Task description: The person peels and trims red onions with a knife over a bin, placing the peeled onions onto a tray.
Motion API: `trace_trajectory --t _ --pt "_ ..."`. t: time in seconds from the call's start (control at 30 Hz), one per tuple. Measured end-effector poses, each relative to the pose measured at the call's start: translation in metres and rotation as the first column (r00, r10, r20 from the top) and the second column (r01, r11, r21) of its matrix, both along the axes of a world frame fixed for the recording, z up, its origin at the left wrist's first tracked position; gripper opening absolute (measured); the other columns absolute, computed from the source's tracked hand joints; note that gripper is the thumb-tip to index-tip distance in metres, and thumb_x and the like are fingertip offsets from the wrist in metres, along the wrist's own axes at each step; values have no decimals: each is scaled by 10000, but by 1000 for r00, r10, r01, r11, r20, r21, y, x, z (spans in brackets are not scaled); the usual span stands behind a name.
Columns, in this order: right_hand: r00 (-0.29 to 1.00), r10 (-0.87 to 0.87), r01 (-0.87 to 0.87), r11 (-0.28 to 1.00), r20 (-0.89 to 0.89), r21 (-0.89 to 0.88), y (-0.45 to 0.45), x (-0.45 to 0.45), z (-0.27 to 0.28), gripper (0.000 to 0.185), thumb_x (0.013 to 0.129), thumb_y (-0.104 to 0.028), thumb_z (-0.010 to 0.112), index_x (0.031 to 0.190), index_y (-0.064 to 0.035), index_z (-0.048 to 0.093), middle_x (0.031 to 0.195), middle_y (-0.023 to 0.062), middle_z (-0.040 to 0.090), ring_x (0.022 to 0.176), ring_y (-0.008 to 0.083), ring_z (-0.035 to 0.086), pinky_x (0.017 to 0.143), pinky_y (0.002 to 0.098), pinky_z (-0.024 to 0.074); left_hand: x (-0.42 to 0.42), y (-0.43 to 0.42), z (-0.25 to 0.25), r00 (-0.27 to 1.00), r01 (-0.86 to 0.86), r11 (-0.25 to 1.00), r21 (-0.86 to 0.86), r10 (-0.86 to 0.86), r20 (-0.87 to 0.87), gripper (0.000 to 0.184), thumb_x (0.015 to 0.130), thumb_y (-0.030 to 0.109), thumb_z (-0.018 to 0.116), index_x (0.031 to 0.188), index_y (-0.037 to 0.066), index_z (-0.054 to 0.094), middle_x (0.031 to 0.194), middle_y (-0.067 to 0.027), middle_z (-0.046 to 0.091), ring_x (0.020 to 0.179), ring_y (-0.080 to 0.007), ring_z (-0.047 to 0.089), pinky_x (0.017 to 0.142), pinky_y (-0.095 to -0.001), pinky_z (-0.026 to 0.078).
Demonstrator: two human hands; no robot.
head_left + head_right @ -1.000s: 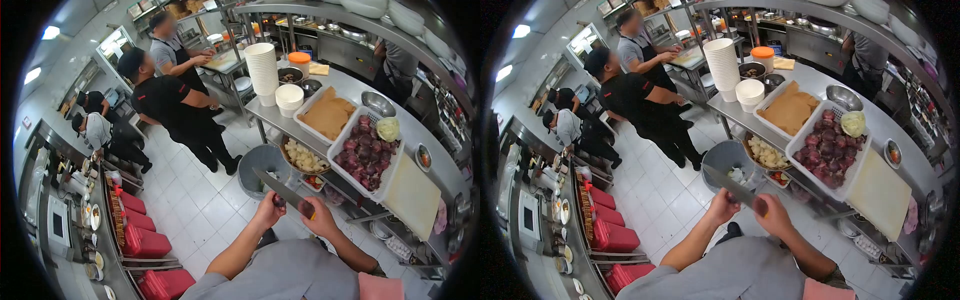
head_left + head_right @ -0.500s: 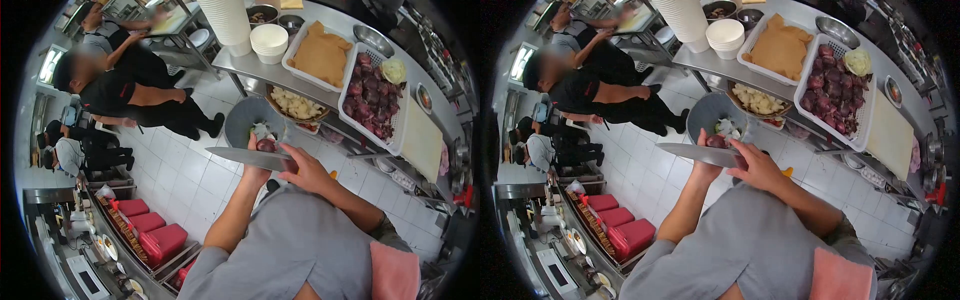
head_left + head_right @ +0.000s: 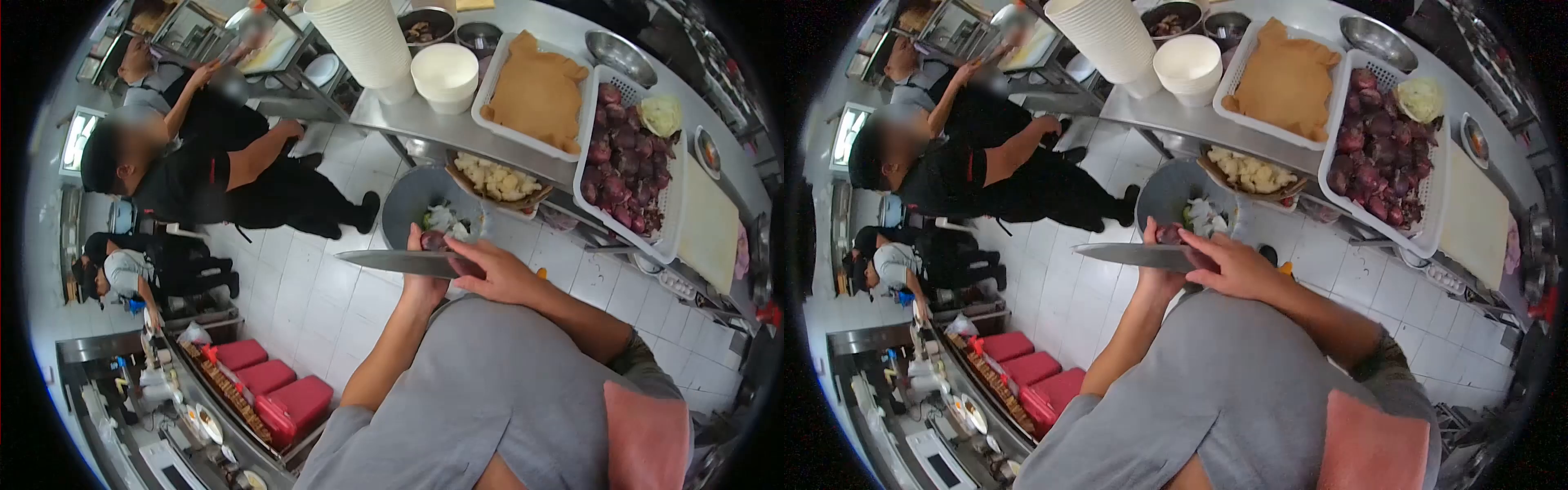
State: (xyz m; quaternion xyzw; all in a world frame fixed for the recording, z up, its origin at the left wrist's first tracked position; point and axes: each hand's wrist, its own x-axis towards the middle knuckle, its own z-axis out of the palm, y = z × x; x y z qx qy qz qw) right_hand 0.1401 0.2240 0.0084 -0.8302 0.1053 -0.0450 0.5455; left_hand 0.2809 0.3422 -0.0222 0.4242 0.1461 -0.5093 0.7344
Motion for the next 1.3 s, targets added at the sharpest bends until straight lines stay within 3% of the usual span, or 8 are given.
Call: trace_trajectory --t 0.3,0.4,0.53,0.6,0.73,1.0,1.2,1.3 --pt "999 -26 25 999 -24 -39 17 48 13 703 906 -386 698 1518 -204 407 970 144 562 893 282 585 790 389 477 56 12 -1 996 -3 997 -81 11 93 496 949 583 547 973 90 593 915 -70 619 897 -237 612 823 -411 512" --pt "999 -23 24 999 -47 27 17 58 10 683 918 -371 691 1514 -182 416 990 136 572 884 259 585 787 374 477 69 10 -3 995 -5 994 -107 15 97 443 991 529 511 961 94 592 883 -51 615 845 -200 600 755 -359 498" --pt "982 -129 91 962 137 257 18 71 -13 675 928 -361 685 1510 -148 417 1022 126 582 886 229 592 806 352 483 75 6 19 992 73 994 -80 -64 113 437 1035 500 448 891 105 566 808 -17 578 650 -123 523 573 -285 403" --pt "986 -154 130 953 68 273 19 72 -17 671 930 -361 683 1505 -134 421 1061 126 592 903 222 600 821 342 487 79 5 16 989 94 994 -64 -86 120 441 1035 501 448 881 105 565 795 -19 575 611 -117 504 546 -279 379" --pt "996 -90 89 995 9 53 11 71 -13 667 925 -364 688 1497 -137 432 1121 146 597 942 236 612 840 348 495 83 1 14 994 69 993 -101 -60 86 428 1033 501 452 882 113 554 795 -17 570 669 -120 537 565 -276 394" --pt "998 -16 21 995 -61 98 7 68 0 688 915 -374 693 1504 -145 420 1136 169 604 968 276 615 850 367 498 80 -1 5 992 -21 999 -44 27 125 432 1012 486 480 901 82 589 842 -54 603 813 -200 596 749 -366 505" --pt "998 -5 11 994 -58 109 8 71 6 743 917 -380 685 1535 -135 356 1264 197 585 1073 328 609 926 403 478 75 -1 8 972 -87 996 13 82 222 433 1005 485 487 887 83 597 849 -47 601 800 -189 585 744 -361 500" --pt "996 -28 19 994 84 104 12 74 -17 753 918 -379 682 1541 -130 341 1329 204 559 1145 341 594 960 405 469 74 2 3 961 -91 996 -11 90 263 419 1020 471 475 919 83 600 850 -39 593 826 -176 580 755 -351 497"
